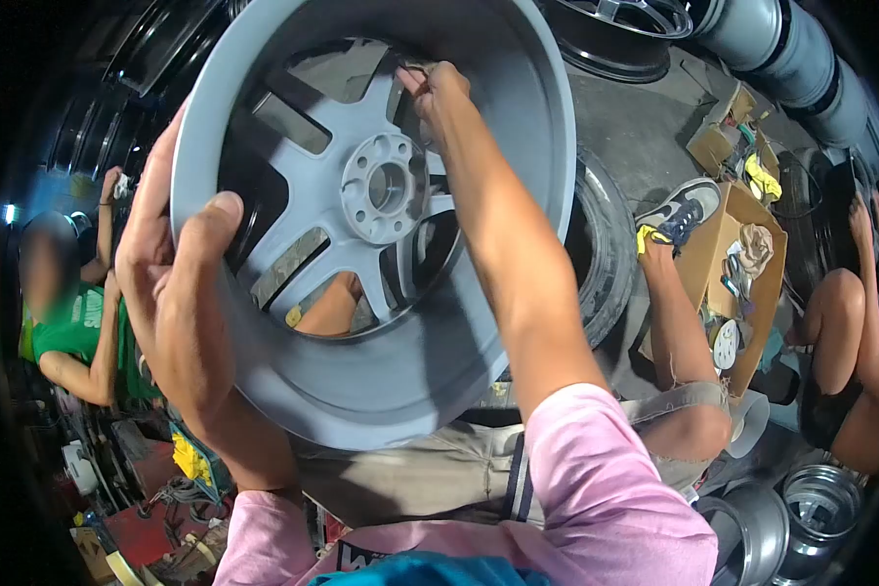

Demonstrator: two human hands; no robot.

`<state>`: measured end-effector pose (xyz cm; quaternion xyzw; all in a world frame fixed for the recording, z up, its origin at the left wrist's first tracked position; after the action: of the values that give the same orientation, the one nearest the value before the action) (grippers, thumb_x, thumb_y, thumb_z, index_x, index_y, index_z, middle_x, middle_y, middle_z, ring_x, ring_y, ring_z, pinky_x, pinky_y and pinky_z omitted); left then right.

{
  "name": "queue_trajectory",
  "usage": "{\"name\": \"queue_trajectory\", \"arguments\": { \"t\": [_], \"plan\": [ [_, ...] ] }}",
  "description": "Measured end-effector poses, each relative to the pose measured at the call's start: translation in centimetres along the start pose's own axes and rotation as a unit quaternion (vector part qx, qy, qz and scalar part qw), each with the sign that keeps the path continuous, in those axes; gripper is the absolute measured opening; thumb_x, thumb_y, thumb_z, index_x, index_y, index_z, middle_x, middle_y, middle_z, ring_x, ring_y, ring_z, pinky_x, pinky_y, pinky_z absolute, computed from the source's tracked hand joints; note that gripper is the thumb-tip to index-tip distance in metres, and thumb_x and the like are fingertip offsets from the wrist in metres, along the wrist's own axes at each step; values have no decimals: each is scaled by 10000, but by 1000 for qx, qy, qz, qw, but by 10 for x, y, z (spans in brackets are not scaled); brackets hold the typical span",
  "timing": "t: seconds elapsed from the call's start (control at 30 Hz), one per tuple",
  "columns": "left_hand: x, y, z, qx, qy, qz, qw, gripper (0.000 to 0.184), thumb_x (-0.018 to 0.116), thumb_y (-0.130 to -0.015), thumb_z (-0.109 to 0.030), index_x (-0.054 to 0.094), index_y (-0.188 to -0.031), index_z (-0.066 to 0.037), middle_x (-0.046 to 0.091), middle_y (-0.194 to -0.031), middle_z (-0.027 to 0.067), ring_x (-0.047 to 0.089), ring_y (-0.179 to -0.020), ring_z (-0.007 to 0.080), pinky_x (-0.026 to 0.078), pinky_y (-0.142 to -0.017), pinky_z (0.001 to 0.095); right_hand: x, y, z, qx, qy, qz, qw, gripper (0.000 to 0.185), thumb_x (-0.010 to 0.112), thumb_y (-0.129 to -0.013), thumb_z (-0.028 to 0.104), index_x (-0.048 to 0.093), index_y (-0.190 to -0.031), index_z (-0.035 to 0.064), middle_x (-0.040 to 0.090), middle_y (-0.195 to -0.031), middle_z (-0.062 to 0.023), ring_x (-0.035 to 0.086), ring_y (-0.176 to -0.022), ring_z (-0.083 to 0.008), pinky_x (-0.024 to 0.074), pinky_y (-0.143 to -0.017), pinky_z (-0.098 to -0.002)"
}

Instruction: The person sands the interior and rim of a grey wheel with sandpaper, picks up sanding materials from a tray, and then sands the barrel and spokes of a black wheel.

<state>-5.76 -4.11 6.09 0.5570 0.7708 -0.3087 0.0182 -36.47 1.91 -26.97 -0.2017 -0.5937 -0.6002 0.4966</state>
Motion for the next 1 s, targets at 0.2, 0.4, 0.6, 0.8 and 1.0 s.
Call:
{"name": "queue_trajectory", "arguments": {
  "t": [0.2,0.4,0.6,0.8,1.0],
  "plan": [
    [2,2,-19,-15,3,39,999,550,639,-832,-84,627,-1369,35,696,-1210,188,691,-1087,237,516,-994,339,99,184,14,-636,670,297,241,377,592,-898,120,662,-1262,50,646,-1307,-132,633,-1159,-304,486,-1004,-414],
    [-12,0,8,17,-35,-25,999,527,664,-815,-96,661,-1329,21,710,-1180,174,705,-1056,242,540,-973,356,47,95,27,-549,733,306,-261,529,596,-900,248,564,-1407,103,484,-1508,-103,400,-1435,-246,261,-1221,-422],
    [-7,6,2,23,-11,-16,1000,528,642,-812,-88,653,-1325,36,710,-1173,181,702,-1051,241,537,-971,352,-140,68,20,-326,891,279,-145,662,366,-1012,278,271,-1620,34,153,-1729,-89,92,-1598,-321,34,-1308,-466],
    [-4,8,-3,25,4,-5,1000,530,619,-808,-81,645,-1321,51,709,-1167,187,699,-1046,239,533,-968,348,-193,287,-112,-68,730,390,557,457,564,-837,-31,658,-1281,20,633,-1362,-167,596,-1265,-323,468,-1100,-442],
    [1,6,-7,37,9,7,999,532,596,-805,-73,636,-1317,66,708,-1160,194,697,-1041,237,530,-965,345,-89,405,-103,48,512,400,759,378,537,-1046,81,587,-1415,19,531,-1533,-144,548,-1371,-254,419,-1158,-368]
  ]
}}
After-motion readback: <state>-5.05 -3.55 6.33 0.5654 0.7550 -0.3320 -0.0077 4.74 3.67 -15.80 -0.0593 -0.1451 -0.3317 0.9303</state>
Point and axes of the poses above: each hand's wrist, its own y-axis away from the middle knuckle, its own x-axis out of the palm, z = x × y, the point moved 9 cm from there along -y, towards the middle knuckle
